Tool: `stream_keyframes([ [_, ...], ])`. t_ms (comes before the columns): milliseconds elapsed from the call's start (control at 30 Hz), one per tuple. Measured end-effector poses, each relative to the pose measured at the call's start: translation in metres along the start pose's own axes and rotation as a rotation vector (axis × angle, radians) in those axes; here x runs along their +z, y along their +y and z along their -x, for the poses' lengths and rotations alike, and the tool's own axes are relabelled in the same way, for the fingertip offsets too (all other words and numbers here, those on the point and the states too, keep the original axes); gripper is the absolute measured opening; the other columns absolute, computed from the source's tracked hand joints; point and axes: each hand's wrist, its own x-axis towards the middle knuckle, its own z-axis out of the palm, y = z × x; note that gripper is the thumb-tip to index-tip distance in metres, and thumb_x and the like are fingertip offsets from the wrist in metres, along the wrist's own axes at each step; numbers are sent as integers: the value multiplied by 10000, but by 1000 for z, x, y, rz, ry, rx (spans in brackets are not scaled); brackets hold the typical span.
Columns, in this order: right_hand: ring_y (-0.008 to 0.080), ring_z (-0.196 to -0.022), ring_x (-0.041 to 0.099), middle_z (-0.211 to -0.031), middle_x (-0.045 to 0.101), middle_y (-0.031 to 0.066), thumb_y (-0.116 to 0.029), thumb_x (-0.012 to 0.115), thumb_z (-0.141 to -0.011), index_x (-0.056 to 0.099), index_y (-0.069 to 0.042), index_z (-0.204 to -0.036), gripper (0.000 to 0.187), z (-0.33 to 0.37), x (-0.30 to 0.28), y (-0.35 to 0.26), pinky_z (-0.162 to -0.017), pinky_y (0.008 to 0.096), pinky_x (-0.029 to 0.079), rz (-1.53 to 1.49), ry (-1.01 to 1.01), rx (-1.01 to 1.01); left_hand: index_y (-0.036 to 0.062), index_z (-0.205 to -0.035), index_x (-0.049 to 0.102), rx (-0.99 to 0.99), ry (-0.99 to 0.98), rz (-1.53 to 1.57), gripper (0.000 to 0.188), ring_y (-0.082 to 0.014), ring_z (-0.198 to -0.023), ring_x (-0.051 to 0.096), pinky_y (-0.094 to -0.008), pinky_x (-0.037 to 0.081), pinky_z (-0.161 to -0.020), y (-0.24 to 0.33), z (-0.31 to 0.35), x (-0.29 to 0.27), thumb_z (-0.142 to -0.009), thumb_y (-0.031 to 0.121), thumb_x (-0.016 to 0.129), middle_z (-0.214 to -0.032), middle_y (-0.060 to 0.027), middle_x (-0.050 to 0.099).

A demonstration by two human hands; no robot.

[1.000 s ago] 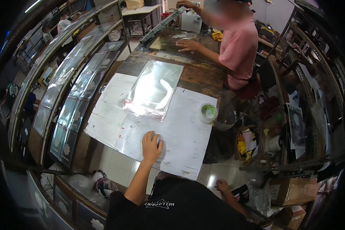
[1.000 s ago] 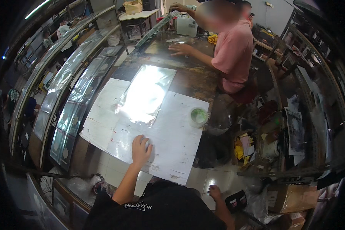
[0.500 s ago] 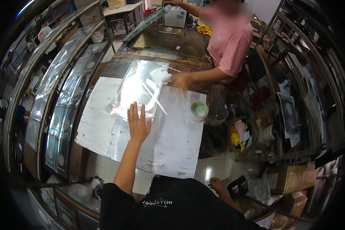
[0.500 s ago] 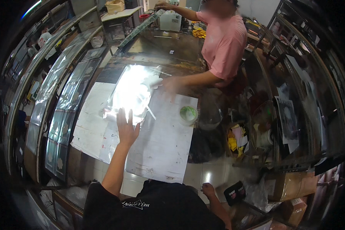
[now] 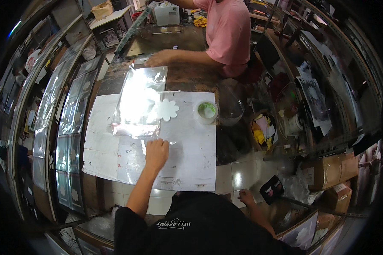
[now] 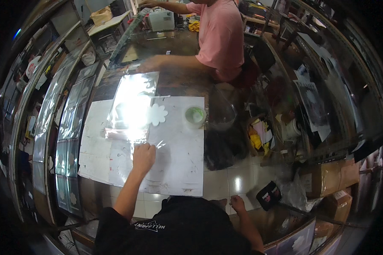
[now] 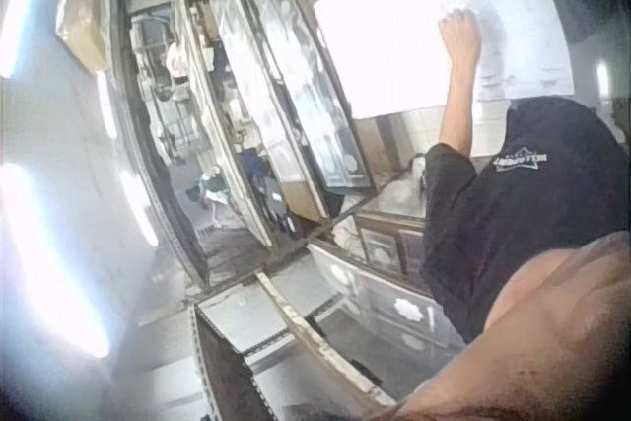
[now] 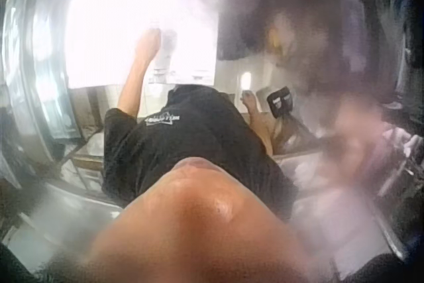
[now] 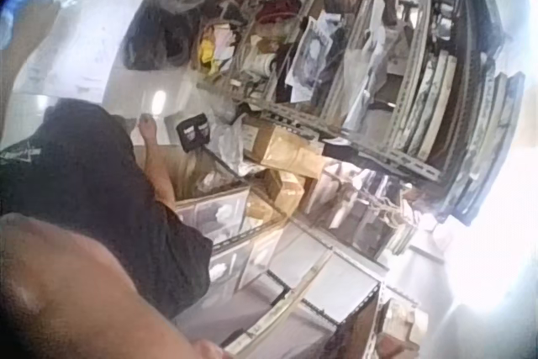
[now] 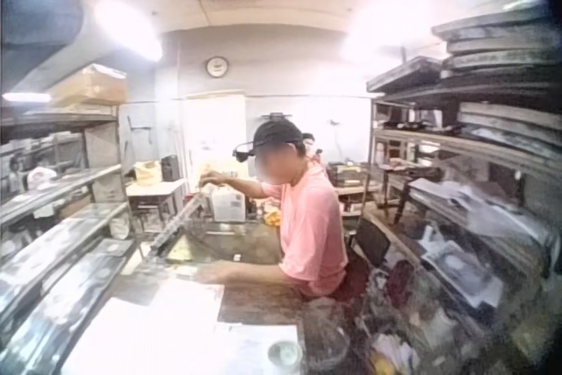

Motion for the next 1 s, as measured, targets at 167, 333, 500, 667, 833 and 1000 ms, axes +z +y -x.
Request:
stream_keyframes([
  [167,221,-1024,657,-1120,647,109,-206,583,-1004,569,-4,-1239,310,60,14,-132,-812,332,539,-367,-207,-269,75,-986,668,86,-54,139,169,-227,-674,588,-396,420,-614,85,23,-43,-833,96,597,-729,-50,543],
  [333,257,-1317,499,-1447,471,131,-206,588,-1004,486,-72,-1428,457,133,24,-264,-1054,391,437,-572,-650,-520,55,-1098,654,236,-224,227,264,-235,-663,632,-395,458,-623,153,22,-47,-849,99,580,-762,-71,588],
  [500,210,-1201,549,-1326,547,85,-308,653,-971,542,-87,-1365,465,112,37,-261,-1020,347,446,-425,-348,-510,41,-1095,658,397,-368,307,259,-263,-688,675,-411,503,-638,213,8,-34,-857,100,576,-834,-101,643],
  [667,180,-1167,551,-1262,588,81,-312,634,-981,602,-85,-1276,374,103,18,-217,-954,324,472,-574,105,-484,28,-999,655,588,-274,394,170,-279,-675,663,-421,505,-638,274,0,-25,-859,112,607,-841,-106,644],
  [833,159,-1035,633,-1150,652,55,-225,587,-1007,609,-38,-1233,294,113,-56,-152,-878,297,509,-627,168,-467,0,-1174,623,916,-549,495,367,-313,-695,636,-431,488,-661,349,-8,-38,-870,198,676,-829,-116,617],
  [1000,152,-966,672,-1171,646,83,-33,537,-943,602,-14,-1196,261,120,-156,-54,-814,292,555,-675,210,-479,-41,-1332,534,1083,-751,806,597,-324,-717,618,-422,466,-679,402,-4,-44,-845,243,732,-824,-119,607],
])
